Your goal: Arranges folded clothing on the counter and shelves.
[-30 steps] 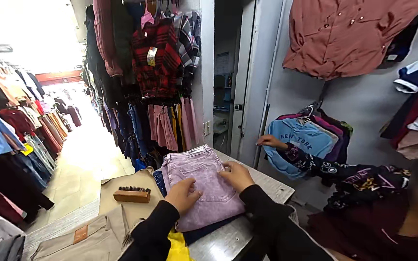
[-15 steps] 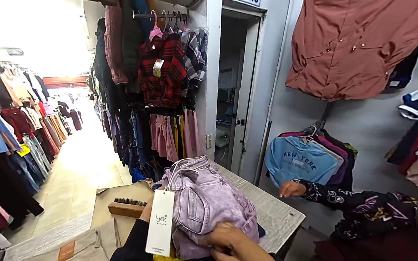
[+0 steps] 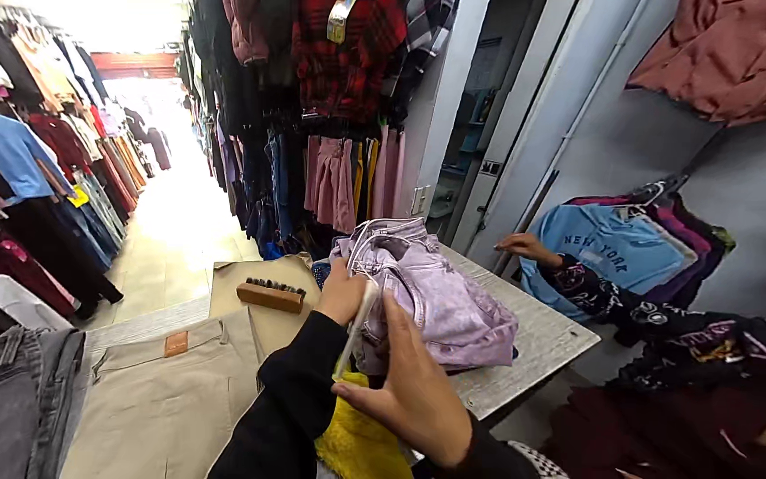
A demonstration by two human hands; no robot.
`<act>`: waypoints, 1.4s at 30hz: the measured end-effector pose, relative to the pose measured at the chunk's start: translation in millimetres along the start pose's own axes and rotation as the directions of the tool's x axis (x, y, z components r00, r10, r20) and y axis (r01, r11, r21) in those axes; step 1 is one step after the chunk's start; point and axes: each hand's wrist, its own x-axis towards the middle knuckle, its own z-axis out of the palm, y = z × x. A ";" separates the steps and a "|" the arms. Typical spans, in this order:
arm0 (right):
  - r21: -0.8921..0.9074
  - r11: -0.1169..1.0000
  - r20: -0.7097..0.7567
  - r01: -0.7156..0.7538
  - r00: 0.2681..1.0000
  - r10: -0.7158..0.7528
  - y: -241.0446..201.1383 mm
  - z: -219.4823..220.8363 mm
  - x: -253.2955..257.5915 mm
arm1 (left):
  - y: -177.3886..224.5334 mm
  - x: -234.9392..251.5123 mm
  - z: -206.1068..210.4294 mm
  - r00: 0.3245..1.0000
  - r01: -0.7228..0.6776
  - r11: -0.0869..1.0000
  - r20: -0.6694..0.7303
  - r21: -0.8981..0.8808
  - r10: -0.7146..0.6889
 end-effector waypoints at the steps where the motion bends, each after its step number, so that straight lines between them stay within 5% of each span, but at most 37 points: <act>1: 0.052 0.999 0.019 -0.007 1.000 0.006 -3.2 4.5 -1.4 | 0.7 -8.4 5.5 1.000 -0.007 0.999 -0.009 0.037 0.008; 4: 0.423 0.906 0.067 -0.030 0.998 0.001 2.8 -0.7 -0.5 | -0.6 -19.2 8.4 1.000 -0.026 0.997 -0.004 0.076 0.026; 8: 0.899 0.363 0.194 -0.245 0.966 0.171 28.1 -38.2 0.9 | -1.4 -1.7 6.0 1.000 -0.022 0.999 0.014 0.030 0.021; 11: 0.963 0.149 0.196 -0.226 0.962 0.190 42.6 -49.0 -4.6 | -2.7 0.8 7.9 1.000 -0.021 0.999 0.005 0.042 0.021; 15: 0.963 0.110 0.208 -0.244 0.940 0.269 43.0 -50.8 -10.4 | -3.7 2.7 5.1 1.000 -0.018 0.995 0.013 0.096 0.017; 19: 0.928 0.252 0.184 -0.273 0.927 0.326 53.1 -71.9 2.8 | 4.0 -0.1 -7.8 0.986 0.080 0.989 0.137 0.122 -0.097; 22: 0.886 0.417 -0.044 -0.202 0.860 0.508 88.7 -99.4 35.1 | 10.3 -8.6 -5.6 0.967 0.195 0.875 0.238 -0.444 -0.094; 24: 0.681 0.687 -0.155 -0.254 0.866 0.475 129.3 -109.5 40.2 | 4.2 -11.0 4.6 0.940 0.084 0.761 0.304 -0.643 0.153; 25: 0.509 0.817 -0.165 -0.271 0.901 0.402 146.1 -112.3 35.1 | -1.0 -7.8 9.7 0.886 -0.033 0.819 0.362 -0.573 0.289; 27: 0.199 0.945 -0.108 -0.259 0.953 0.284 156.5 -115.2 18.4 | -6.1 -3.2 18.4 0.828 -0.342 0.933 0.435 -0.108 0.354; 29: -0.010 0.942 -0.051 -0.336 0.941 0.335 159.0 -115.3 3.4 | -9.4 -1.9 23.5 0.872 -0.375 0.812 0.468 0.447 0.145; 30: -0.054 0.918 -0.049 -0.393 0.919 0.391 164.7 -115.4 -1.0 | -12.8 -0.9 26.8 0.899 -0.325 0.738 0.435 0.591 0.047; 36: -0.101 0.864 -0.213 -0.494 0.859 0.466 181.5 -118.4 -9.2 | -13.1 -4.2 17.1 0.996 -0.025 0.765 0.081 0.643 -0.035; 42: 0.073 0.935 -0.277 -0.347 0.893 0.354 136.7 -135.1 -57.4 | -4.1 -9.0 4.7 0.973 0.086 0.792 0.119 0.604 -0.196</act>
